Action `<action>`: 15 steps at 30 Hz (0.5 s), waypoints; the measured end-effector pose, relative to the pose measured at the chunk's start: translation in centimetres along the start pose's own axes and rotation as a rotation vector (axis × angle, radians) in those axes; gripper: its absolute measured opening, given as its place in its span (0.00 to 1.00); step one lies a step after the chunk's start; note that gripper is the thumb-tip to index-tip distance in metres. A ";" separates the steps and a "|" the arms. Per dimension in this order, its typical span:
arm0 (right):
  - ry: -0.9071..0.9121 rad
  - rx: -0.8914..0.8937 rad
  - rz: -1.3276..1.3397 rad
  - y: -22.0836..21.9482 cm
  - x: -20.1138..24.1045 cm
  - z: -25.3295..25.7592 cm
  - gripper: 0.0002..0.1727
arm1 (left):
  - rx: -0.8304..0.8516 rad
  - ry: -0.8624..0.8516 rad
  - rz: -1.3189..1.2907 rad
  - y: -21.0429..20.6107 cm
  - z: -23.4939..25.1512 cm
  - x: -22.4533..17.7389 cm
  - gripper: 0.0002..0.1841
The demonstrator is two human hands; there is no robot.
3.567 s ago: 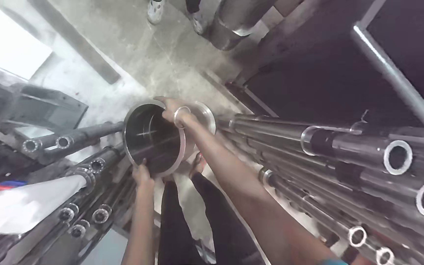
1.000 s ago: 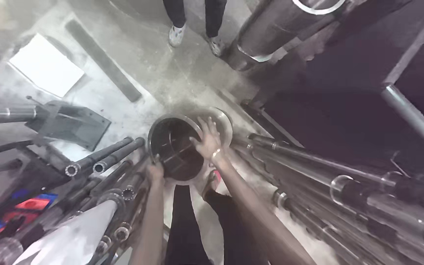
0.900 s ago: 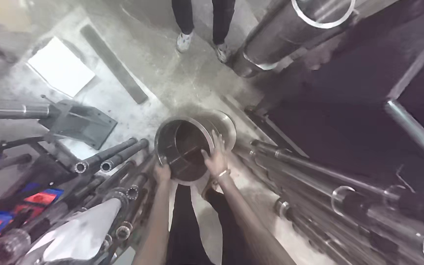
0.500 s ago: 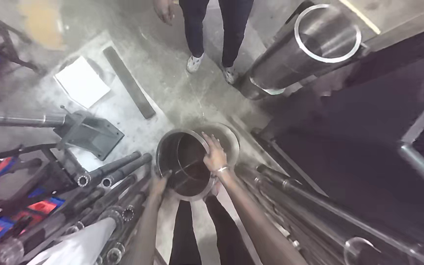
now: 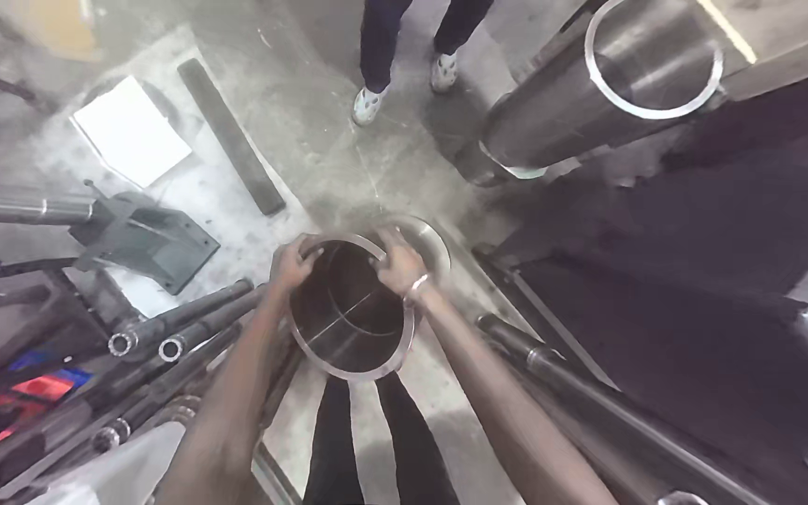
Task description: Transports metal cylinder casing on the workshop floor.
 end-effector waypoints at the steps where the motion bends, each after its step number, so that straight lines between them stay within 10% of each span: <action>1: 0.033 -0.095 0.085 0.1 -1.0 -1.5 0.42 | -0.004 0.017 0.013 0.2 -0.1 -0.1 0.22; 5: -0.012 -0.510 0.416 -4.0 -6.5 -9.2 0.61 | -0.010 0.134 -0.025 -0.2 0.5 0.1 0.22; 9: 0.037 -0.793 0.443 -7.2 -7.9 -8.2 0.43 | -0.003 0.190 -0.118 -0.6 0.7 -0.1 0.23; 15: 0.007 -0.631 0.361 -1.4 -6.2 -5.2 0.48 | -0.093 0.264 -0.149 -0.3 1.6 -1.1 0.22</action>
Point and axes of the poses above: each hand's wrist, its own z-axis towards the middle knuckle, its own y-axis out of the back of the hand, x = y × z, the point moved 4 cm from there along z, towards the middle knuckle, and after that the axes turned 11 degrees about z, right-handed, at the moved point
